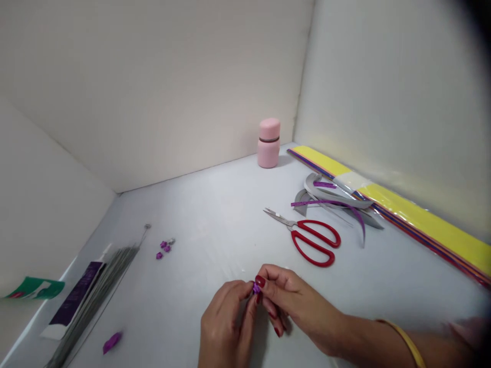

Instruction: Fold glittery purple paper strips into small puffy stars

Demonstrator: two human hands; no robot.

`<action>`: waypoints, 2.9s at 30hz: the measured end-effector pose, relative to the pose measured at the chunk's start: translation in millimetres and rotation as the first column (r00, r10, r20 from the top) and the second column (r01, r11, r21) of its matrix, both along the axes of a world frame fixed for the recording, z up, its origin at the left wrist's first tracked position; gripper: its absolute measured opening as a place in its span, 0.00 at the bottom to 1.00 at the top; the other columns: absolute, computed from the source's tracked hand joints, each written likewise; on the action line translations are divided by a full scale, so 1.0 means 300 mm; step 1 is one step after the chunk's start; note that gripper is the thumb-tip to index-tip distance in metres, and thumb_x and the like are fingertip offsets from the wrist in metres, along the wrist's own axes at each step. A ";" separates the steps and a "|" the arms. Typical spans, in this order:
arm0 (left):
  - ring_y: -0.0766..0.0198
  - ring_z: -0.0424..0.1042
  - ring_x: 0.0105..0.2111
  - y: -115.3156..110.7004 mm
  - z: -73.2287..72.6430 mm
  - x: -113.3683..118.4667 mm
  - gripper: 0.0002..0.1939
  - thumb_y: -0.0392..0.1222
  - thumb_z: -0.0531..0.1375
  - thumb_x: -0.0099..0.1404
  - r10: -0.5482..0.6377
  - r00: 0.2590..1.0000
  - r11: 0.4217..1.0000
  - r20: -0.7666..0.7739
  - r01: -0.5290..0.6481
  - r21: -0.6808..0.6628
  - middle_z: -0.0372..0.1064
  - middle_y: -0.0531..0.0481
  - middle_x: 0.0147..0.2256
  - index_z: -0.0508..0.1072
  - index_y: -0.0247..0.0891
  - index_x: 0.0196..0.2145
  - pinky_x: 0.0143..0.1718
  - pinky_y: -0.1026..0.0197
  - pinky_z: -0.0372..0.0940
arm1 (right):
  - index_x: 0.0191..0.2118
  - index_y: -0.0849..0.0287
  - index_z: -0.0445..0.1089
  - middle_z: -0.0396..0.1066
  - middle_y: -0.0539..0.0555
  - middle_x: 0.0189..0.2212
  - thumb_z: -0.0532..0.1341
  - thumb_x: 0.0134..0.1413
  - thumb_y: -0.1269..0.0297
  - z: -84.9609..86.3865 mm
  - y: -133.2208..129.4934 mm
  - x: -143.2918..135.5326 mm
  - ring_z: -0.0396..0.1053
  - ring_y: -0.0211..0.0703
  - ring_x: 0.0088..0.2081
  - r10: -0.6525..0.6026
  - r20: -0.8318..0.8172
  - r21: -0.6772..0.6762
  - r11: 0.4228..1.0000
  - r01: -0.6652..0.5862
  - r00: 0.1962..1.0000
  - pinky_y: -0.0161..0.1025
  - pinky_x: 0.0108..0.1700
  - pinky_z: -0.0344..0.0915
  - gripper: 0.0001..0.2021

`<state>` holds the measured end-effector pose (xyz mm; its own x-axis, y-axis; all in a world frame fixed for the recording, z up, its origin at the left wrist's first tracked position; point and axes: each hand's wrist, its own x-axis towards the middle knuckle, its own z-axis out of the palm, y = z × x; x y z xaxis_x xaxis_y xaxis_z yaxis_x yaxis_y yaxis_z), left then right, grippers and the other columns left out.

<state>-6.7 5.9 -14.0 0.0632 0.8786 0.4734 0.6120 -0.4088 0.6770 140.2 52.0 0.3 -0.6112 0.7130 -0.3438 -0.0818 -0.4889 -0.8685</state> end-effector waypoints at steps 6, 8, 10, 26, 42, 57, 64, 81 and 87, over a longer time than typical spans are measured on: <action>0.63 0.72 0.33 -0.003 -0.024 0.000 0.11 0.29 0.53 0.63 0.001 0.998 1.000 -0.057 -0.002 -0.019 0.73 0.46 0.33 0.71 0.36 0.40 0.36 0.64 0.66 | 0.28 0.60 0.60 0.59 0.42 0.16 0.54 0.55 0.48 -0.019 0.018 0.007 0.57 0.28 0.15 0.058 0.065 0.124 0.990 -0.066 0.996 0.27 0.18 0.52 0.18; 0.63 0.72 0.32 -0.004 -0.030 0.003 0.11 0.29 0.52 0.63 0.005 0.997 1.000 -0.073 -0.005 0.000 0.72 0.46 0.32 0.71 0.36 0.40 0.35 0.64 0.66 | 0.28 0.60 0.59 0.58 0.42 0.16 0.54 0.55 0.46 -0.022 0.024 0.009 0.56 0.28 0.14 0.069 0.101 0.160 0.984 -0.085 0.992 0.27 0.17 0.51 0.19; 0.62 0.71 0.32 -0.004 -0.036 0.005 0.11 0.27 0.53 0.63 0.024 0.994 0.998 -0.107 -0.018 0.053 0.72 0.45 0.32 0.70 0.36 0.40 0.35 0.64 0.66 | 0.27 0.59 0.59 0.57 0.42 0.15 0.53 0.55 0.46 -0.021 0.023 0.009 0.56 0.28 0.14 0.077 0.113 0.159 0.983 -0.094 0.991 0.27 0.17 0.51 0.20; 0.63 0.70 0.30 0.015 0.037 0.013 0.10 0.36 0.49 0.67 -0.085 0.970 0.960 0.227 0.141 -0.243 0.69 0.50 0.29 0.69 0.40 0.33 0.32 0.62 0.63 | 0.28 0.59 0.59 0.58 0.42 0.14 0.50 0.58 0.50 -0.010 -0.005 -0.006 0.55 0.27 0.11 0.059 -0.008 -0.007 0.998 -0.059 0.998 0.26 0.14 0.47 0.17; 0.60 0.72 0.37 0.000 -0.016 -0.007 0.12 0.30 0.54 0.63 -0.003 0.994 1.000 -0.113 0.006 0.027 0.73 0.44 0.37 0.69 0.36 0.44 0.38 0.61 0.67 | 0.28 0.60 0.60 0.59 0.42 0.16 0.52 0.58 0.50 -0.021 0.005 0.001 0.57 0.27 0.14 0.040 0.054 0.043 0.998 -0.042 0.998 0.26 0.17 0.50 0.17; 0.63 0.71 0.30 0.005 -0.013 0.012 0.11 0.27 0.51 0.63 0.009 1.000 1.000 -0.007 -0.009 -0.005 0.71 0.47 0.30 0.69 0.36 0.39 0.33 0.62 0.66 | 0.26 0.59 0.57 0.57 0.42 0.15 0.52 0.55 0.46 -0.012 -0.011 -0.020 0.58 0.29 0.15 -0.008 0.134 0.085 0.996 -0.003 0.991 0.27 0.17 0.52 0.20; 0.63 0.73 0.33 0.012 0.029 0.008 0.11 0.33 0.51 0.66 -0.082 0.964 0.963 0.252 0.142 -0.230 0.73 0.47 0.33 0.71 0.38 0.40 0.35 0.62 0.66 | 0.27 0.59 0.58 0.58 0.41 0.15 0.52 0.56 0.47 0.006 -0.003 -0.006 0.58 0.27 0.12 0.025 0.026 0.019 1.000 -0.025 0.999 0.27 0.16 0.48 0.19; 0.61 0.73 0.33 0.010 -0.024 -0.021 0.13 0.26 0.55 0.62 0.019 0.960 0.986 -0.278 0.028 0.165 0.74 0.41 0.33 0.68 0.32 0.44 0.35 0.63 0.70 | 0.28 0.60 0.59 0.60 0.43 0.16 0.52 0.57 0.48 -0.017 -0.001 -0.007 0.60 0.28 0.15 0.033 0.095 0.075 0.996 -0.040 0.995 0.27 0.18 0.51 0.19; 0.61 0.72 0.36 0.005 -0.007 -0.009 0.12 0.28 0.54 0.63 0.011 1.000 1.000 -0.014 -0.011 0.007 0.72 0.44 0.36 0.69 0.37 0.43 0.36 0.61 0.69 | 0.31 0.60 0.61 0.61 0.43 0.18 0.58 0.53 0.51 0.002 0.010 0.001 0.62 0.29 0.17 0.027 0.016 0.075 0.997 -0.028 1.000 0.27 0.20 0.53 0.16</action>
<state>-9.4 7.5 -16.2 0.0601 0.8762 0.4781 0.6261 -0.4061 0.6656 140.6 55.0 1.0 -0.6265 0.7197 -0.2991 -0.0562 -0.4244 -0.9037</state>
